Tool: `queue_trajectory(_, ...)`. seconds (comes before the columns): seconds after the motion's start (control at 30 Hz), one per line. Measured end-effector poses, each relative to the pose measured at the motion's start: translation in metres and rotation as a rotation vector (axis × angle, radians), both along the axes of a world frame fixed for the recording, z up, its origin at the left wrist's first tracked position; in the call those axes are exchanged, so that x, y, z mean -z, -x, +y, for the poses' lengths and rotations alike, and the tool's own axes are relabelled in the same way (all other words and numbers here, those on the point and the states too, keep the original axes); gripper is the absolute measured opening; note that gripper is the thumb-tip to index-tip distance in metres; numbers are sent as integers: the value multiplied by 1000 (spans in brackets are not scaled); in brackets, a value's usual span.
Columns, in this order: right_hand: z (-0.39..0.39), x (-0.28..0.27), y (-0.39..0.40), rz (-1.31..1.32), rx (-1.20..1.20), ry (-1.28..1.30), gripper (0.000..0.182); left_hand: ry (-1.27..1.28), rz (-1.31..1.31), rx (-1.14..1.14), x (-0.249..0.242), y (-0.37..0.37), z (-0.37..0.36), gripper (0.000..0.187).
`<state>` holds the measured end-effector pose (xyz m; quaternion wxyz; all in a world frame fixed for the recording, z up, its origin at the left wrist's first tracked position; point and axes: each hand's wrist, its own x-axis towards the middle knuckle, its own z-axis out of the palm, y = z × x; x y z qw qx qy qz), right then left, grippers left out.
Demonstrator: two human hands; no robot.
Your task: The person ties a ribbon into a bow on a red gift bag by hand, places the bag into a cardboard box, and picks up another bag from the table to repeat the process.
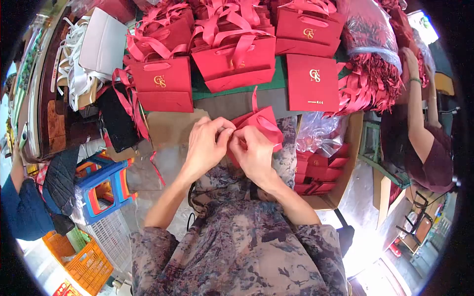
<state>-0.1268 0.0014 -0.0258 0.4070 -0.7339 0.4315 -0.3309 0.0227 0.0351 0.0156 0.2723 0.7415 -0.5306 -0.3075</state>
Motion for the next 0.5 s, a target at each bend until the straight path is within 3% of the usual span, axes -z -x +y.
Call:
queue_trajectory(0.17, -6, -4, 3, -102, 69, -240, 14, 130, 53, 52, 5, -5, 0, 16)
queue_trajectory(0.33, -7, -6, 5, -15, 25, -39, 18, 216, -55, 127, 4, 2, 1, 19)
queue_trajectory(0.4, -15, -21, 14, 101, -77, 111, 15, 234, -88, 129, 4, 2, 3, 18)
queue_trajectory(0.5, -35, -50, 26, 129, -27, 203, 15, 247, -135, 76, 4, 7, 4, 19)
